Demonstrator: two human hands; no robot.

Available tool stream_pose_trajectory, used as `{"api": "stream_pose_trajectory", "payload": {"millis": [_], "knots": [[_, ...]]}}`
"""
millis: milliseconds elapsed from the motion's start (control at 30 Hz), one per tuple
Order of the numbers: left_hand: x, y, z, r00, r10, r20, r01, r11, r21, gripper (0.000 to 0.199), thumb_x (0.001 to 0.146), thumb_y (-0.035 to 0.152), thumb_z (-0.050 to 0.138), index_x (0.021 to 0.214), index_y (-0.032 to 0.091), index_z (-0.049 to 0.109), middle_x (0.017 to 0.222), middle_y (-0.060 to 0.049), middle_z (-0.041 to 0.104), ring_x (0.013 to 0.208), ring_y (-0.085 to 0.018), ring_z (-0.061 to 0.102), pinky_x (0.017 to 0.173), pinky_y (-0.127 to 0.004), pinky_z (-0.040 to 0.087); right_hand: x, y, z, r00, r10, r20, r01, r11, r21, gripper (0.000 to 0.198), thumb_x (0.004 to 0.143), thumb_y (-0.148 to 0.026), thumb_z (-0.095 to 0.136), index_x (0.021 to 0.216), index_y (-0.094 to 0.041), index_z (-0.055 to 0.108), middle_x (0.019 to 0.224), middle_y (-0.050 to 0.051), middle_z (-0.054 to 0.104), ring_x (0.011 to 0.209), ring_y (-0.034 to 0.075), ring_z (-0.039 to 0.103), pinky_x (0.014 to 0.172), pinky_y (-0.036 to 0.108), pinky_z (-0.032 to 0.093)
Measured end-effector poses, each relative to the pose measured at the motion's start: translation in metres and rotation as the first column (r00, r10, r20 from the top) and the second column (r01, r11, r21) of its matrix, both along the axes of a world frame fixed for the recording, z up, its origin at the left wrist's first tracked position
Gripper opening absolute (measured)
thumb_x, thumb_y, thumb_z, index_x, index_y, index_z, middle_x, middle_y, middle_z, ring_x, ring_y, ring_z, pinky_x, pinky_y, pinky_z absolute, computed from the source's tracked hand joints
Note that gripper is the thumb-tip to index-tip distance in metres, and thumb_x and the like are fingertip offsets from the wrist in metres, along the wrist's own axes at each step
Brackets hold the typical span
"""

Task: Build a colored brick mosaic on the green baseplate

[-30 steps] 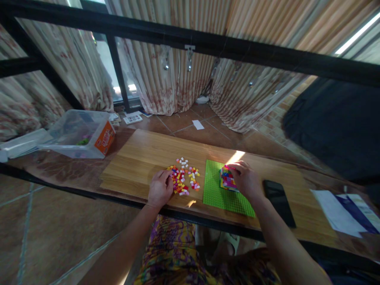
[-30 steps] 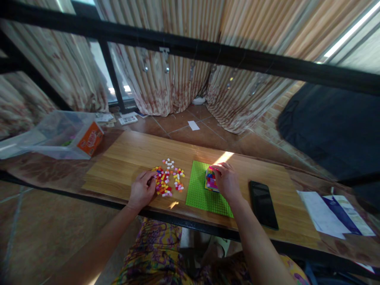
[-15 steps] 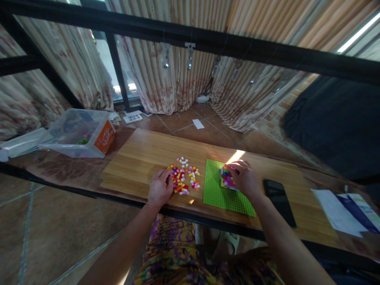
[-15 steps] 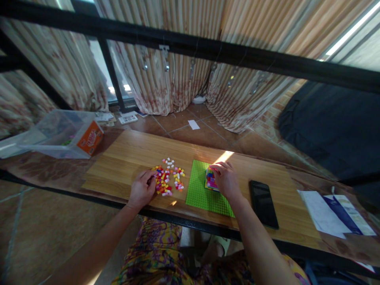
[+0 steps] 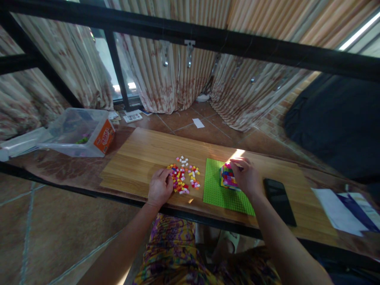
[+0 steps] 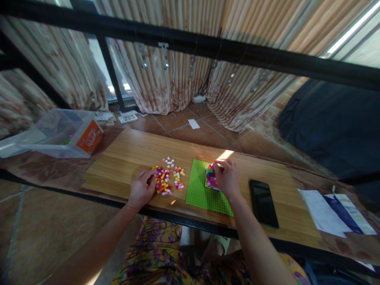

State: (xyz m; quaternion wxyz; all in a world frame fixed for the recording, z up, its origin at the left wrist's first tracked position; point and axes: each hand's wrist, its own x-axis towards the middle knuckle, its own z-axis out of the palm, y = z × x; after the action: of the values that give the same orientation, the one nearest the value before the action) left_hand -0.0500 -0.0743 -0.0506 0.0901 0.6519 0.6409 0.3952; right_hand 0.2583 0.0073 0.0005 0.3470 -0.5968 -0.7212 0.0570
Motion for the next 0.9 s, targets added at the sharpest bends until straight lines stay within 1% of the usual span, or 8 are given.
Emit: {"api": "stream_pose_trajectory", "payload": {"millis": [100, 233, 433, 600, 733, 800, 833, 900], "knots": [[-0.0001, 0.0001, -0.0003, 1.0, -0.003, -0.001, 0.003, 1.0, -0.001, 0.022, 0.086, 0.019, 0.047, 0.099, 0.019, 0.064, 0.096, -0.007, 0.066, 0.093, -0.021, 0.061, 0.087, -0.035, 0.05, -0.0015, 0.0056, -0.0053, 0.999, -0.04, 0.015, 0.041, 0.997, -0.069, 0.03, 0.083, -0.041, 0.057, 0.088, -0.016, 0.073, 0.095, 0.011, 0.068, 0.088, 0.024, 0.061, 0.086, 0.042, 0.047], [0.0005, -0.0005, 0.0001, 1.0, -0.004, -0.002, 0.004, 1.0, -0.005, 0.022, 0.086, 0.019, 0.047, 0.099, 0.019, 0.064, 0.096, -0.007, 0.067, 0.093, -0.021, 0.061, 0.088, -0.035, 0.05, -0.0019, 0.0056, -0.0073, 0.995, -0.089, -0.034, 0.083, 0.983, -0.165, 0.035, 0.082, -0.045, 0.055, 0.089, -0.016, 0.074, 0.096, 0.011, 0.069, 0.079, 0.022, 0.063, 0.077, 0.038, 0.048], [0.0008, -0.0014, -0.0003, 1.0, -0.003, 0.002, 0.003, 1.0, -0.008, 0.022, 0.086, 0.019, 0.046, 0.099, 0.02, 0.064, 0.097, -0.006, 0.067, 0.093, -0.02, 0.061, 0.087, -0.034, 0.05, -0.0022, 0.0045, -0.0053, 0.988, -0.138, -0.076, 0.114, 0.96, -0.256, 0.037, 0.079, -0.046, 0.056, 0.084, -0.016, 0.076, 0.078, 0.008, 0.071, 0.069, 0.02, 0.063, 0.065, 0.031, 0.046], [0.0005, -0.0007, -0.0021, 1.0, 0.006, 0.009, -0.006, 1.0, -0.011, 0.022, 0.086, 0.019, 0.047, 0.1, 0.021, 0.064, 0.097, -0.006, 0.067, 0.093, -0.02, 0.062, 0.088, -0.034, 0.05, -0.0021, 0.0076, -0.0059, 0.981, -0.154, -0.121, 0.108, 0.94, -0.324, 0.039, 0.077, -0.047, 0.058, 0.086, -0.015, 0.077, 0.072, 0.007, 0.073, 0.061, 0.019, 0.062, 0.055, 0.028, 0.043], [0.0001, -0.0008, -0.0021, 0.999, -0.002, 0.038, 0.001, 1.0, 0.007, 0.021, 0.086, 0.02, 0.048, 0.099, 0.02, 0.065, 0.096, -0.006, 0.066, 0.093, -0.02, 0.062, 0.088, -0.034, 0.05, -0.0025, 0.0067, -0.0022, 0.982, -0.164, -0.098, 0.119, 0.928, -0.353, 0.038, 0.077, -0.048, 0.057, 0.083, -0.015, 0.077, 0.065, 0.007, 0.071, 0.057, 0.019, 0.061, 0.053, 0.028, 0.042], [-0.0002, -0.0012, -0.002, 0.998, -0.01, 0.06, 0.009, 1.0, 0.018, 0.022, 0.087, 0.019, 0.046, 0.1, 0.019, 0.064, 0.096, -0.007, 0.066, 0.094, -0.019, 0.061, 0.089, -0.034, 0.05, -0.0022, 0.0046, -0.0003, 0.986, -0.154, -0.068, 0.124, 0.937, -0.328, 0.039, 0.078, -0.049, 0.056, 0.084, -0.016, 0.076, 0.068, 0.008, 0.071, 0.061, 0.021, 0.061, 0.057, 0.031, 0.044], [-0.0003, -0.0015, -0.0019, 0.997, -0.012, 0.073, 0.011, 1.0, 0.021, 0.023, 0.087, 0.018, 0.045, 0.1, 0.019, 0.064, 0.097, -0.007, 0.066, 0.094, -0.019, 0.061, 0.089, -0.034, 0.05, -0.0024, 0.0029, 0.0005, 0.989, -0.143, -0.042, 0.126, 0.952, -0.278, 0.04, 0.079, -0.049, 0.055, 0.085, -0.016, 0.076, 0.072, 0.009, 0.071, 0.065, 0.022, 0.061, 0.061, 0.033, 0.045], [-0.0004, -0.002, -0.0019, 0.995, -0.01, 0.098, 0.009, 1.0, 0.018, 0.027, 0.087, 0.015, 0.043, 0.102, 0.019, 0.064, 0.098, -0.007, 0.066, 0.095, -0.019, 0.061, 0.09, -0.033, 0.05, -0.0057, -0.0021, 0.002, 0.992, -0.122, 0.022, 0.124, 0.986, -0.114, 0.039, 0.082, -0.047, 0.052, 0.087, -0.016, 0.075, 0.082, 0.012, 0.071, 0.074, 0.024, 0.061, 0.073, 0.039, 0.046]]}}
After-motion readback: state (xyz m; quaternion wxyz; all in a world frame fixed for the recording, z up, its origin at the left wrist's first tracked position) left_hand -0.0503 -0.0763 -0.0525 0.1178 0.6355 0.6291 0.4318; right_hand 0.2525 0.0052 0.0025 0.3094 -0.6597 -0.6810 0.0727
